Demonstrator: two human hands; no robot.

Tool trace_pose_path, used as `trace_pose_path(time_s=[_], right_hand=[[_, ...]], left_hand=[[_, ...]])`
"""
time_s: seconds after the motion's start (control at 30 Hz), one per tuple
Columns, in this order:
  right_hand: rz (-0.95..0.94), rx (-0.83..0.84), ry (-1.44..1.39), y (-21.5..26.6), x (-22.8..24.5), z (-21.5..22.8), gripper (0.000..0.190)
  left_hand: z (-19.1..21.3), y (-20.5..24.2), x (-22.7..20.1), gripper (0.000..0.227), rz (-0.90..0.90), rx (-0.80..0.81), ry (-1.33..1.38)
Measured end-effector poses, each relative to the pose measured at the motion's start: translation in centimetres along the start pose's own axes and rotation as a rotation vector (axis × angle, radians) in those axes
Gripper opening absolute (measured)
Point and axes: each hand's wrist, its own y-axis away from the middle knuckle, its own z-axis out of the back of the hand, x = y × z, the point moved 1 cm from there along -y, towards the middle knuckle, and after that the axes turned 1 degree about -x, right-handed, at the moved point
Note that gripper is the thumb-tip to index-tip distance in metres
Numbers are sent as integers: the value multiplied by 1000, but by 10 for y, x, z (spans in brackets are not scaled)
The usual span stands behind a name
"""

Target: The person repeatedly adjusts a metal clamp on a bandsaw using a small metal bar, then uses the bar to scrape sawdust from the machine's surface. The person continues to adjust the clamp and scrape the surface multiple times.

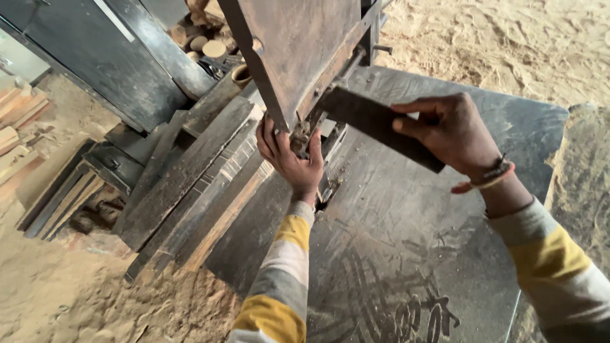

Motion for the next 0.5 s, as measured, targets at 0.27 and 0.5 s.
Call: trace_pose_path(time_s=[0.27, 0.5], right_hand=[[-56, -17, -3, -5, 5, 6, 26], [-137, 5, 18, -8, 8, 8, 29]], left_hand=[[1, -4, -2, 56, -9, 1, 7], [-4, -4, 1, 53, -27, -8, -5]])
